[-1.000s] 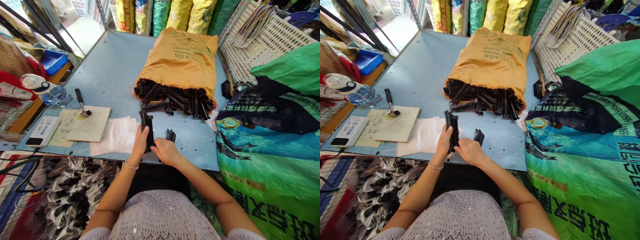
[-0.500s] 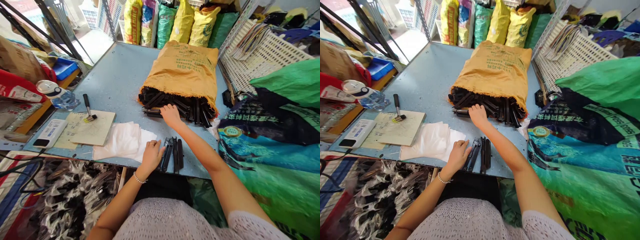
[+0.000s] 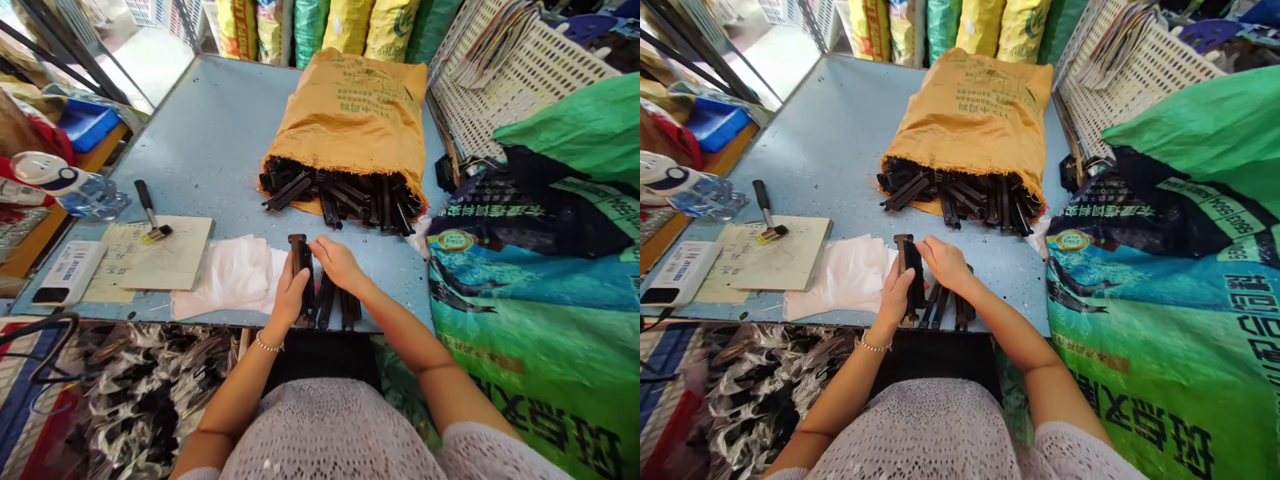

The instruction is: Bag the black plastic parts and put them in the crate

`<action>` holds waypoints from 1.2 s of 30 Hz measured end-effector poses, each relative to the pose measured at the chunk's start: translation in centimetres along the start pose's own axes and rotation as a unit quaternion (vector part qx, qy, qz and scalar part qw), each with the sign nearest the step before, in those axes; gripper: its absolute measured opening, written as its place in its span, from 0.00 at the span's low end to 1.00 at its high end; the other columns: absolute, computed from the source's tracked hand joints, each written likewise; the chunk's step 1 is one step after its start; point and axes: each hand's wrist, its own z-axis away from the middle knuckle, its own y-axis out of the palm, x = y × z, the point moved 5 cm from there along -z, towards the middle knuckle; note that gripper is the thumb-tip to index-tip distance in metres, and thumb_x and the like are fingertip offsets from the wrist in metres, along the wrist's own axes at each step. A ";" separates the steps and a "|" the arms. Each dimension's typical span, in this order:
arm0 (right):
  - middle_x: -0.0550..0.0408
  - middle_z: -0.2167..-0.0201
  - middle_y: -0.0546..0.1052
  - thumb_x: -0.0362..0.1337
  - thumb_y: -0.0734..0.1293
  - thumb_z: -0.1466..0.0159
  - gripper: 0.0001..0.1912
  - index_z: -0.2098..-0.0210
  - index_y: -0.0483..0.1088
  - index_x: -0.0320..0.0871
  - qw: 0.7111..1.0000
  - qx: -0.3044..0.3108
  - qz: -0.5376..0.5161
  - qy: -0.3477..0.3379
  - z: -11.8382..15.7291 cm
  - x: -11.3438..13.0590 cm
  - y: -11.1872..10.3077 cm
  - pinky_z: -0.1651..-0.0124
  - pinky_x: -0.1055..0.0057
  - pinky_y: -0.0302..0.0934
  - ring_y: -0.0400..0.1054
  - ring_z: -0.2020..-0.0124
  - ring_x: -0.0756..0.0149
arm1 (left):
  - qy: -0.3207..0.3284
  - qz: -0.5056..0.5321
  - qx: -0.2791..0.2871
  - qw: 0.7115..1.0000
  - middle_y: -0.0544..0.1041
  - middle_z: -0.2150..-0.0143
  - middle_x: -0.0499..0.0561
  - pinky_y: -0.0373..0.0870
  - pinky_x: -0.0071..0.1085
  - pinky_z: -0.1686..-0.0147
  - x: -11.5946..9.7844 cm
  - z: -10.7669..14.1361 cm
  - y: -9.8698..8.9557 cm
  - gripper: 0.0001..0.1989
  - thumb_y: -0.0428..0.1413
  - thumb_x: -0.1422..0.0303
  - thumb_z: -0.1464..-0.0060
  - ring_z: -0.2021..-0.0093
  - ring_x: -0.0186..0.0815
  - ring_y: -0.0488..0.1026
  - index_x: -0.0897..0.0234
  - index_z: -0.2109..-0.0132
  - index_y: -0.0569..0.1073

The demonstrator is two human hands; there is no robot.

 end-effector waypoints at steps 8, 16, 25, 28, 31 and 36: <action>0.50 0.67 0.75 0.50 0.55 0.25 0.20 0.65 0.67 0.43 0.984 0.106 0.117 -0.088 6.9 1.3 3.2 0.64 0.68 0.56 0.67 0.66 0.63 | 0.089 -0.141 -0.043 0.985 0.78 0.45 0.55 0.70 0.37 0.45 -0.9 -1.2 -2.0 0.24 0.50 0.54 0.35 0.46 0.44 0.74 0.62 0.39 0.72; 0.45 0.59 0.78 0.48 0.52 0.24 0.20 0.54 0.69 0.42 0.952 -0.008 0.304 0.035 1.3 -1.8 -1.4 0.61 0.67 0.60 0.74 0.60 0.57 | 0.003 -0.468 -0.018 0.884 0.80 0.66 0.57 0.72 0.40 0.61 2.4 0.1 -2.2 0.28 0.47 0.53 0.34 0.66 0.48 0.79 0.63 0.36 0.70; 0.34 0.51 0.78 0.40 0.62 0.30 0.18 0.45 0.68 0.35 0.926 -0.019 0.332 0.177 -8.7 -5.6 -3.0 0.54 0.61 0.66 0.76 0.53 0.47 | 0.077 -0.410 -0.018 0.908 0.81 0.60 0.63 0.72 0.47 0.54 2.7 0.1 -1.0 0.28 0.53 0.48 0.38 0.57 0.52 0.79 0.66 0.44 0.76; 0.46 0.57 0.81 0.42 0.59 0.29 0.16 0.48 0.70 0.42 0.970 -0.020 0.181 0.159 -5.0 -4.6 -3.1 0.58 0.65 0.65 0.76 0.57 0.54 | 0.037 -0.216 -0.002 0.976 0.78 0.48 0.63 0.73 0.47 0.49 1.4 -1.7 -1.9 0.33 0.53 0.44 0.40 0.53 0.47 0.78 0.63 0.39 0.71; 0.52 0.59 0.81 0.44 0.60 0.28 0.18 0.43 0.68 0.45 0.995 0.026 0.083 0.059 0.4 -1.9 -1.5 0.60 0.68 0.64 0.75 0.61 0.60 | -0.034 0.043 -0.003 0.998 0.77 0.46 0.61 0.76 0.41 0.55 0.6 -3.7 -1.2 0.35 0.51 0.40 0.42 0.55 0.42 0.79 0.61 0.38 0.68; 0.48 0.54 0.78 0.48 0.57 0.26 0.18 0.49 0.70 0.44 0.993 0.017 0.107 -0.042 3.7 1.1 -0.3 0.55 0.66 0.62 0.73 0.55 0.59 | -0.072 0.119 -0.023 0.990 0.77 0.63 0.50 0.72 0.28 0.68 0.0 -3.1 0.3 0.25 0.63 0.50 0.48 0.69 0.32 0.74 0.63 0.52 0.72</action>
